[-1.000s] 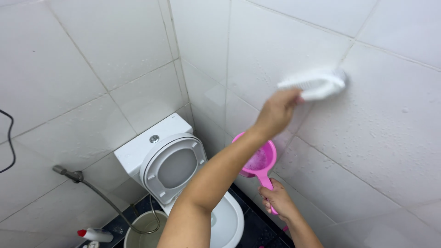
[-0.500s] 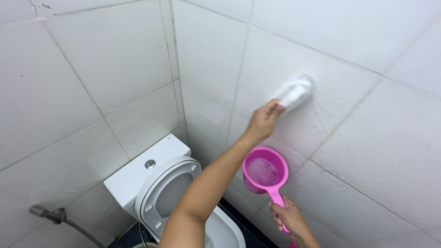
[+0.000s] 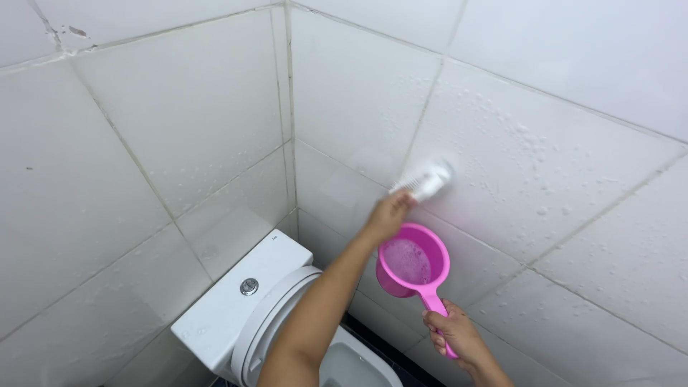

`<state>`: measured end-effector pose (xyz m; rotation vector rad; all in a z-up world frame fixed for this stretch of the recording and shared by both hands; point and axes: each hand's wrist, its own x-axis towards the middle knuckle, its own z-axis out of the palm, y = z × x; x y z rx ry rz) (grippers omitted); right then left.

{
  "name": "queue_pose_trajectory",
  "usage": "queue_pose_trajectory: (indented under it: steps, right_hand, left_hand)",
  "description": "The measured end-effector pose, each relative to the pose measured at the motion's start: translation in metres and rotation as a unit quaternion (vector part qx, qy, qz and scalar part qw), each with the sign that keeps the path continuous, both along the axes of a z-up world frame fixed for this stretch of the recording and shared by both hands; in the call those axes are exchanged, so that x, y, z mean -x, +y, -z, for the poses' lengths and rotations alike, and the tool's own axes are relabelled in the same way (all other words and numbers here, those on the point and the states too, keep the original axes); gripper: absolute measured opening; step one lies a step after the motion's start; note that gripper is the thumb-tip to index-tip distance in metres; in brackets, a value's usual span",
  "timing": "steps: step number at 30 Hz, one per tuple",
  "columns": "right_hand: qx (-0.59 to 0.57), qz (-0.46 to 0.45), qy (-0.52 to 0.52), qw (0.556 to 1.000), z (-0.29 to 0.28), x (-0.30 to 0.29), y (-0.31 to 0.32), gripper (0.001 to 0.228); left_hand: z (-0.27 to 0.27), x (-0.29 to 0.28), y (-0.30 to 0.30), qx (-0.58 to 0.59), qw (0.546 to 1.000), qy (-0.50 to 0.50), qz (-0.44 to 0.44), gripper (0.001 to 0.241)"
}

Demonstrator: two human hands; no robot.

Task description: The person scrubs the tiled bathroom walls using a white brush and a pink scoop containing soapy water. They repeatedly dip the brush into the scoop and scrub various sections of the wall around the sink, toilet, and toilet paper holder.

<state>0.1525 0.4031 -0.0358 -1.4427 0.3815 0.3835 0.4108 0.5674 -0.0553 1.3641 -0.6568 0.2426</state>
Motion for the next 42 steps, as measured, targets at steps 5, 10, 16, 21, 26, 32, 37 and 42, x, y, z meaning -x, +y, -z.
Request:
queue_pose_trajectory:
  steps: [5, 10, 16, 21, 26, 32, 37, 42]
  right_hand:
    - [0.018, 0.004, 0.006, 1.0, -0.007, -0.017, 0.018, 0.024]
    - [0.013, 0.007, 0.006, 1.0, -0.013, -0.03, 0.038, 0.025]
    - [0.016, -0.003, -0.013, 1.0, -0.045, -0.054, 0.068, 0.025]
    - [0.003, -0.016, -0.023, 1.0, -0.049, -0.075, 0.08, 0.026]
    - [0.0, -0.026, -0.029, 0.999, -0.061, -0.082, 0.083, 0.027]
    - [-0.011, -0.026, -0.019, 0.999, -0.057, -0.093, 0.087, 0.027]
    - [-0.002, -0.038, -0.029, 0.999, -0.061, -0.097, 0.09, 0.027]
    - [0.001, -0.028, -0.02, 0.999, -0.066, -0.095, 0.088, 0.027]
  left_hand:
    - [-0.065, -0.015, 0.045, -0.038, 0.992, 0.001, -0.118, 0.026]
    - [-0.123, -0.042, 0.132, 0.117, 0.956, 0.149, -0.222, 0.028]
    - [-0.122, -0.054, 0.089, 0.246, 0.96, 0.099, -0.095, 0.028]
    - [-0.192, -0.056, 0.084, 0.037, 0.971, -0.078, -0.224, 0.039]
    - [-0.228, -0.109, 0.186, 0.158, 0.951, 0.089, -0.25, 0.038]
    - [-0.205, -0.077, 0.146, 0.101, 0.953, 0.135, -0.251, 0.039]
    - [-0.254, -0.087, 0.174, 0.058, 0.962, 0.077, -0.256, 0.041]
    - [-0.219, -0.132, 0.221, 0.156, 0.952, 0.108, -0.24, 0.037]
